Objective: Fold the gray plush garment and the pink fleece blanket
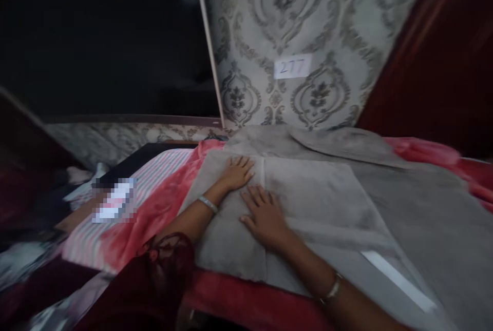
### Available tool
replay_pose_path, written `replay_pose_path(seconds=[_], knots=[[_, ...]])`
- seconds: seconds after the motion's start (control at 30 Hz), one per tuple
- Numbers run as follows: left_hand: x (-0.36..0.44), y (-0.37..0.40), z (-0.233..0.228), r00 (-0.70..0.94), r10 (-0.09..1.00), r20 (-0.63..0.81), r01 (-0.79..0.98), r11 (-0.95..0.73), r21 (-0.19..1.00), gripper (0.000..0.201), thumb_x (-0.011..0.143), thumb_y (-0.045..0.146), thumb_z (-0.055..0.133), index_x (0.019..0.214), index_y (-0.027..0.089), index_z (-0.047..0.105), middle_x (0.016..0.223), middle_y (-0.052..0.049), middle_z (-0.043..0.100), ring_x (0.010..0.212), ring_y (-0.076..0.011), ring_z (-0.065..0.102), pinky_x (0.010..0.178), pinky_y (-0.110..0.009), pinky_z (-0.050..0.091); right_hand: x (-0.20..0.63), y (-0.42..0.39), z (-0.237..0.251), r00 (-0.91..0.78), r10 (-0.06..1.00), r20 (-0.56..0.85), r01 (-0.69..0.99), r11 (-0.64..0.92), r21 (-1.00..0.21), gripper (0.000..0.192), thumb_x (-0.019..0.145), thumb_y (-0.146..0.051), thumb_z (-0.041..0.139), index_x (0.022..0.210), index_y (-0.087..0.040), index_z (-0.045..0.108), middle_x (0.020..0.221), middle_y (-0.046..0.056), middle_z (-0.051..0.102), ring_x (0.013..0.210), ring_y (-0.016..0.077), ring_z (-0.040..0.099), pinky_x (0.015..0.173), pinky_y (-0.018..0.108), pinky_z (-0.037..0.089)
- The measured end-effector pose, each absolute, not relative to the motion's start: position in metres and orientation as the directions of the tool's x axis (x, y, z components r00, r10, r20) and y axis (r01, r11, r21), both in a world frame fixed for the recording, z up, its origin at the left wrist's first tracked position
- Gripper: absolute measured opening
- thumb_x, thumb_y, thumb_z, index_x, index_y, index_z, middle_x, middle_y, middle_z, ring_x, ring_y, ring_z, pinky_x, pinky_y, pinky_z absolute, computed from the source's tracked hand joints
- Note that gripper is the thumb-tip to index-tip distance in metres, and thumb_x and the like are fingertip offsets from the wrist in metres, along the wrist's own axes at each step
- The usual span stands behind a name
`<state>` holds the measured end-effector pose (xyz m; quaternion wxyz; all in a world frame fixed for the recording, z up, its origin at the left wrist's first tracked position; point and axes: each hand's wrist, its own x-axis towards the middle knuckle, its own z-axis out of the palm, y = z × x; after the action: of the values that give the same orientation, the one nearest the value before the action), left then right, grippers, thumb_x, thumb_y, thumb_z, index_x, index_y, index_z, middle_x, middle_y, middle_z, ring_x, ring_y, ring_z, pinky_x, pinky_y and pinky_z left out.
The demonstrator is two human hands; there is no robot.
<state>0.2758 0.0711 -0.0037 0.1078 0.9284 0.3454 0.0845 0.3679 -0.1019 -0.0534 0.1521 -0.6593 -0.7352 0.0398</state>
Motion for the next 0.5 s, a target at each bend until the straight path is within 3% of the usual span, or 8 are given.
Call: replay_pose_path(seconds=[0.1, 0.2, 0.3, 0.4, 0.5], knots=[[0.280, 0.072, -0.003, 0.787, 0.617, -0.005, 0.608, -0.773, 0.182, 0.054, 0.100, 0.045, 0.046, 0.149, 0.023, 0.049, 0.163, -0.013, 0.036, 0.151, -0.0358, 0.028, 0.121, -0.064, 0.014, 0.374, -0.102, -0.072, -0.095, 0.966, 0.241, 0.962, 0.151, -0.226, 0.063, 0.098, -0.052, 0.043, 0.155, -0.025, 0.044, 0.163, 0.010, 0.035, 0.152, 0.0360, 0.025, 0.119, 0.062, 0.024], [0.293, 0.085, 0.001, 0.816, 0.578, 0.023, 0.571, -0.811, 0.130, 0.049, 0.101, 0.040, 0.045, 0.148, 0.024, 0.049, 0.156, -0.012, 0.046, 0.144, -0.0326, 0.039, 0.119, -0.062, 0.019, 0.380, -0.100, -0.095, -0.137, 0.918, 0.372, 0.956, 0.221, -0.193, 0.063, 0.098, -0.056, 0.037, 0.152, -0.026, 0.050, 0.158, 0.011, 0.044, 0.147, 0.0383, 0.034, 0.113, 0.064, 0.031], [0.306, 0.098, -0.003, 0.838, 0.544, -0.035, 0.543, -0.825, 0.156, 0.048, 0.103, 0.041, 0.043, 0.146, 0.021, 0.050, 0.149, -0.014, 0.054, 0.137, -0.0316, 0.047, 0.118, -0.060, 0.024, 0.381, -0.107, -0.109, -0.240, 0.829, 0.505, 0.924, 0.355, -0.143, 0.069, 0.096, -0.058, 0.037, 0.159, -0.031, 0.036, 0.159, 0.011, 0.042, 0.142, 0.0388, 0.043, 0.108, 0.063, 0.037], [0.313, 0.102, -0.012, 0.848, 0.530, 0.017, 0.520, -0.838, 0.164, 0.050, 0.104, 0.043, 0.041, 0.148, 0.020, 0.050, 0.146, -0.015, 0.056, 0.137, -0.0319, 0.047, 0.117, -0.054, 0.028, 0.376, -0.124, -0.113, -0.368, 0.760, 0.535, 0.880, 0.471, -0.064, 0.075, 0.093, -0.057, 0.042, 0.163, -0.039, 0.020, 0.161, 0.005, 0.039, 0.140, 0.0378, 0.046, 0.105, 0.063, 0.040], [0.312, 0.100, -0.020, 0.842, 0.536, 0.068, 0.518, -0.837, 0.176, 0.052, 0.104, 0.045, 0.038, 0.150, 0.022, 0.049, 0.145, -0.015, 0.055, 0.138, -0.0320, 0.046, 0.116, -0.051, 0.029, 0.372, -0.140, -0.124, -0.458, 0.714, 0.530, 0.850, 0.526, 0.026, 0.075, 0.088, -0.058, 0.043, 0.159, -0.050, 0.022, 0.157, -0.003, 0.045, 0.138, 0.0393, 0.047, 0.095, 0.063, 0.044]])
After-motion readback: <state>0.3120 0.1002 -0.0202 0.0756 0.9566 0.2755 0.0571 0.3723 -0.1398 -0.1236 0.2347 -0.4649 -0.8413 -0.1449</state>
